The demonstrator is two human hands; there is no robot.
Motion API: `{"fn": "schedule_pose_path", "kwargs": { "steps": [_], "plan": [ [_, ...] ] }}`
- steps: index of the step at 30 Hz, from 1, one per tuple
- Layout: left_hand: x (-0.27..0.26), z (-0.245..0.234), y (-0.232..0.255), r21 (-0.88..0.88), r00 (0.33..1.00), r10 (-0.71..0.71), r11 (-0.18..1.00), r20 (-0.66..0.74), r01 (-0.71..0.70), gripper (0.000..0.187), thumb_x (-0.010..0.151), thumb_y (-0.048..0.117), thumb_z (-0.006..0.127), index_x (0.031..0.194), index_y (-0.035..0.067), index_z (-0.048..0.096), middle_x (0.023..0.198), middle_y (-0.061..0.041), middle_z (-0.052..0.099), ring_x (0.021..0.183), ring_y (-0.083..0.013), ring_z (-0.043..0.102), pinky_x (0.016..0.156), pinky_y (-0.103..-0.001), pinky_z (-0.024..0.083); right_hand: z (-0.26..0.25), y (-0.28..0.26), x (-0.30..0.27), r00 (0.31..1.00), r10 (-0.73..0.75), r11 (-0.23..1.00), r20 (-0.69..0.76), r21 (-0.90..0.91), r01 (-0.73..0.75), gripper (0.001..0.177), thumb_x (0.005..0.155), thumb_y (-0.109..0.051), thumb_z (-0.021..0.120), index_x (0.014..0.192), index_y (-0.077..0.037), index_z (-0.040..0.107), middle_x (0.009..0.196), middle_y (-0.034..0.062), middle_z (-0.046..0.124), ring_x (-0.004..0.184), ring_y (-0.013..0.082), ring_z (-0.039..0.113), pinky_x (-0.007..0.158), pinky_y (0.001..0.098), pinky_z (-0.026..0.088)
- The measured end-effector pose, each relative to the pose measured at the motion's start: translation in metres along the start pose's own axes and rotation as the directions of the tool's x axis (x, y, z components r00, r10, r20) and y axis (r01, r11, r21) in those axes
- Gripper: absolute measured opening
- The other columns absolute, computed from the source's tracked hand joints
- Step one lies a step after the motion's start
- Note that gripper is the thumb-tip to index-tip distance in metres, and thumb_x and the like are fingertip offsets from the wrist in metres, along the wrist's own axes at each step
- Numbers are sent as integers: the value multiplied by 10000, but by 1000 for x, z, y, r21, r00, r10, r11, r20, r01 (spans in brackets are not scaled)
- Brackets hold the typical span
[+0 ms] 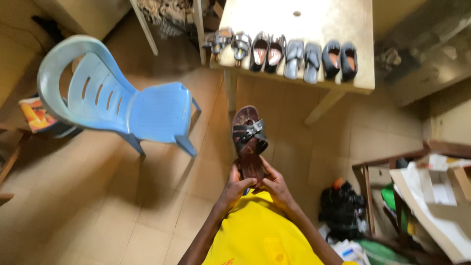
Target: The person carries a shoe and places it on a table, then returns to pick up a sandal and sets it on the table alongside other footwear.
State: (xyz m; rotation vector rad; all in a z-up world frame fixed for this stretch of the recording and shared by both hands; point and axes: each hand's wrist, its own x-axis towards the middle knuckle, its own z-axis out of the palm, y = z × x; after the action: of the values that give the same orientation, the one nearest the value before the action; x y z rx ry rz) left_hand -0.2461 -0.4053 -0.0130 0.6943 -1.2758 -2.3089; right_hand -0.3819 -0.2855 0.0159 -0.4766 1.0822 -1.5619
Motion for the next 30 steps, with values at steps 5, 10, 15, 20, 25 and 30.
{"fn": "schedule_pose_path", "kwargs": {
  "steps": [5, 10, 15, 20, 25, 30],
  "plan": [
    [57, 0, 31, 3, 995, 77, 997, -67, -77, 731, 795, -23, 712, 1442, 35, 376, 1278, -117, 556, 1169, -213, 591, 971, -363, 530, -7, -36, 62, 999, -9, 1000, 32, -12, 10, 771, 922, -8, 593, 1636, -107, 320, 1047, 102, 699, 816, 161, 696, 748, 353, 630],
    [105, -5, 45, 83, 983, 161, 985, -83, -154, 728, 796, -36, 711, 1429, 43, 360, 1298, -98, 543, 1236, -191, 572, 1041, -331, 506, -24, -53, 112, 995, -28, 999, 91, -19, 30, 733, 949, -43, 571, 1619, -121, 284, 1115, 114, 712, 853, 164, 721, 776, 351, 634],
    [127, -8, 52, 120, 970, 205, 975, -128, -190, 751, 794, -52, 696, 1458, 49, 359, 1345, -93, 538, 1261, -169, 564, 1053, -303, 492, -41, -43, 147, 998, -20, 997, 51, -79, 24, 766, 902, 43, 553, 1624, -86, 333, 1221, 67, 678, 864, 125, 669, 793, 298, 582],
    [151, -16, 57, 25, 984, 107, 994, -139, -104, 772, 801, -45, 732, 1440, 64, 313, 1257, -97, 552, 1127, -159, 625, 930, -317, 566, -39, -55, 173, 1000, -2, 994, 18, -108, 4, 790, 862, 67, 523, 1628, -68, 380, 1213, 64, 681, 867, 110, 646, 783, 281, 574],
    [178, -31, 73, -41, 990, 73, 996, -119, -78, 747, 814, -43, 739, 1434, 40, 333, 1248, -109, 574, 1117, -176, 634, 940, -323, 562, -23, -77, 201, 998, 61, 997, 1, -44, -61, 752, 905, 19, 530, 1627, -111, 364, 1127, 84, 654, 827, 116, 653, 746, 336, 629],
    [214, -57, 102, -38, 997, 30, 999, -68, -32, 754, 815, -34, 738, 1437, 58, 322, 1232, -113, 576, 1098, -178, 630, 925, -320, 554, -11, -83, 243, 997, 46, 997, -68, -57, -50, 754, 876, 12, 541, 1603, -96, 370, 1198, 68, 660, 854, 119, 664, 749, 330, 621]
  ]
}}
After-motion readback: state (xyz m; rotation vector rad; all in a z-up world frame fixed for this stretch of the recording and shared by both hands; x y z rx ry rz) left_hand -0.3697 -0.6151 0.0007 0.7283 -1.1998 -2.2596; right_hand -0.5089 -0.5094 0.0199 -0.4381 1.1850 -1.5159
